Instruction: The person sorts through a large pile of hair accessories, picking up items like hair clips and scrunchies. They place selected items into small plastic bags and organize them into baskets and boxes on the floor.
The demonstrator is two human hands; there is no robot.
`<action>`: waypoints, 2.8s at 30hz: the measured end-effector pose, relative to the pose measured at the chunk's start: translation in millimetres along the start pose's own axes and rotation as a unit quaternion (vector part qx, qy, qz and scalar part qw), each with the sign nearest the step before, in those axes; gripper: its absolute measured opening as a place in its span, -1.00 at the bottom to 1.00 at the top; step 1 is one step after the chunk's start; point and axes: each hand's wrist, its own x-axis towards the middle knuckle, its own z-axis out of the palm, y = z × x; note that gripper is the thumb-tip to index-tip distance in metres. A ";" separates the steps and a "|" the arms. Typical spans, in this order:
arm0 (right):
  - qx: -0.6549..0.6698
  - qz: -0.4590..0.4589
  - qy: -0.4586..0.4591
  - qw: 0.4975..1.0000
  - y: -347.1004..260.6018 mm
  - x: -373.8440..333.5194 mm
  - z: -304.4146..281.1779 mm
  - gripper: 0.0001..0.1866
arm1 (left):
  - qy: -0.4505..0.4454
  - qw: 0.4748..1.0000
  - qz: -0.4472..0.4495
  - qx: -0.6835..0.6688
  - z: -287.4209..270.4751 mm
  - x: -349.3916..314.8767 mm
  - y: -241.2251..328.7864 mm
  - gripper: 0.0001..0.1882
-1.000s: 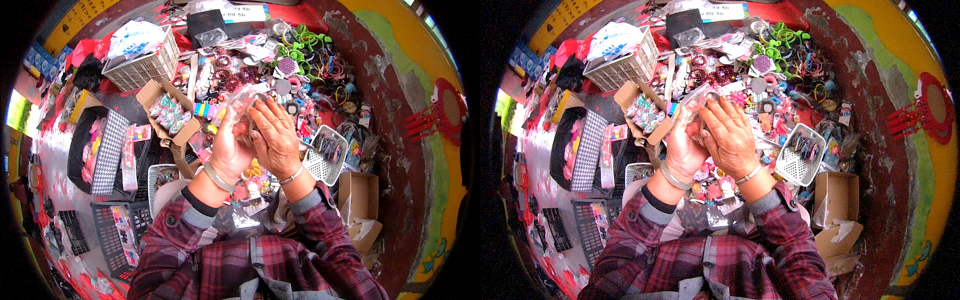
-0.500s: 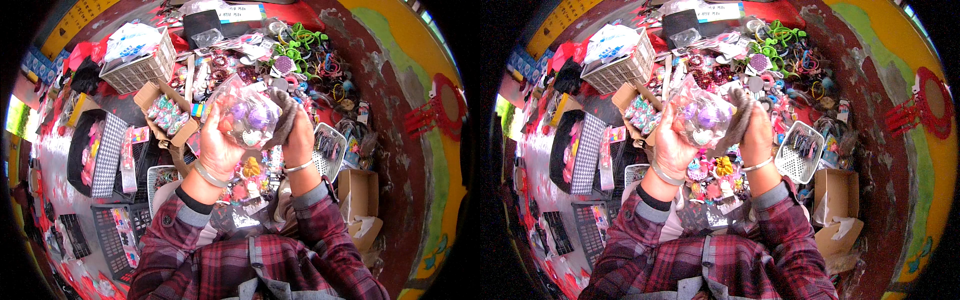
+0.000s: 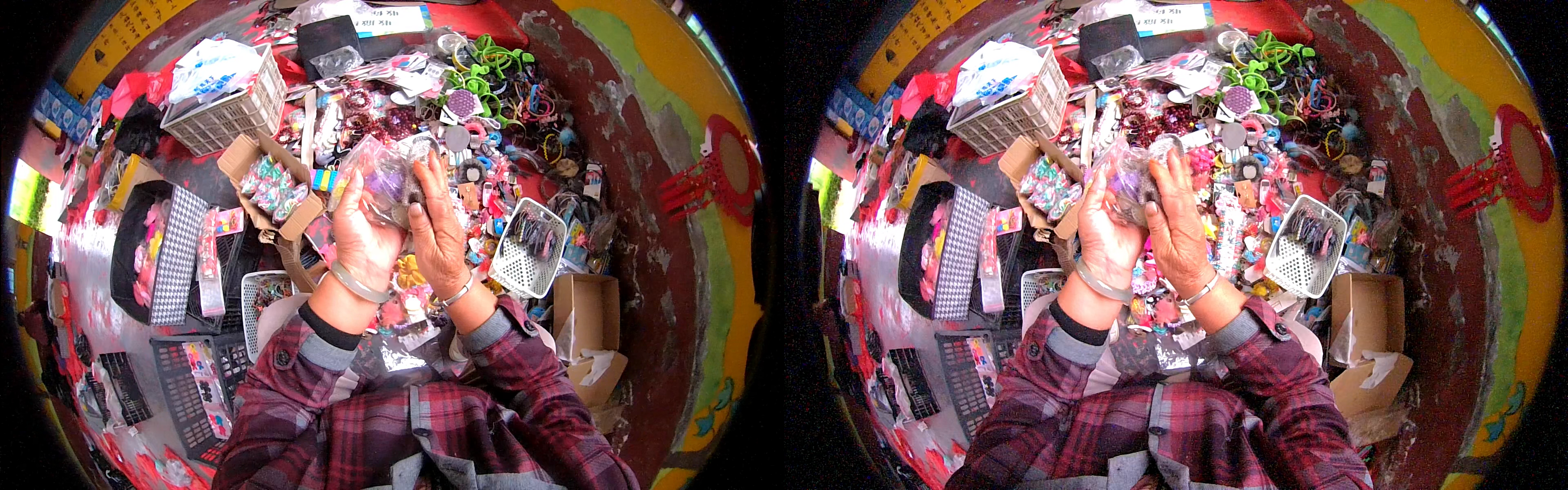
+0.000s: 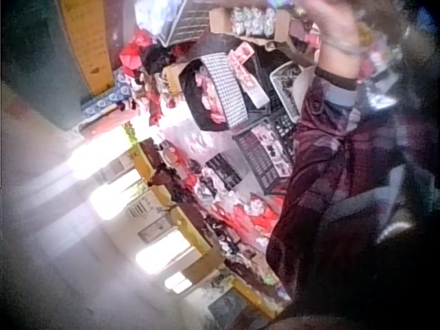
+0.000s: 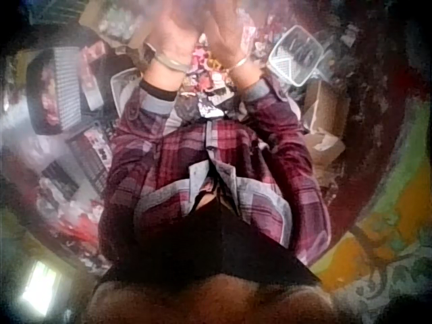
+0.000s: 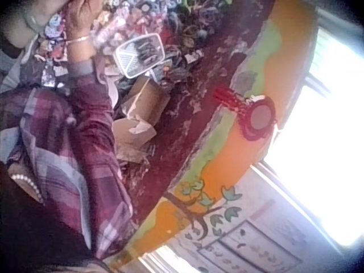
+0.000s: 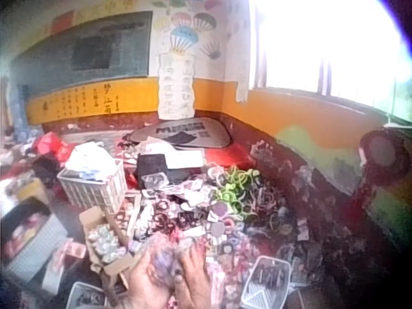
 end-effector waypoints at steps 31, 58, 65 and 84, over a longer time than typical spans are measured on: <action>-0.079 0.196 -0.163 0.964 9.8 -9.1 -23.0 -0.73 | -0.079 0.993 0.082 -0.017 -16.9 18.6 44.5 -0.67; -0.166 -0.086 0.014 0.982 -28.7 44.9 -69.0 -0.68 | -0.066 0.960 -0.239 0.130 -54.6 1.5 -3.1 -0.66; -0.134 -0.130 -0.459 0.869 -82.4 4.6 -7.9 -0.46 | -0.179 0.860 -0.109 0.466 -36.0 -0.9 6.9 -0.64; 0.147 0.289 -0.006 0.946 2.6 11.6 -18.0 -0.39 | -0.308 0.548 0.189 0.754 3.3 -11.6 -2.5 -0.58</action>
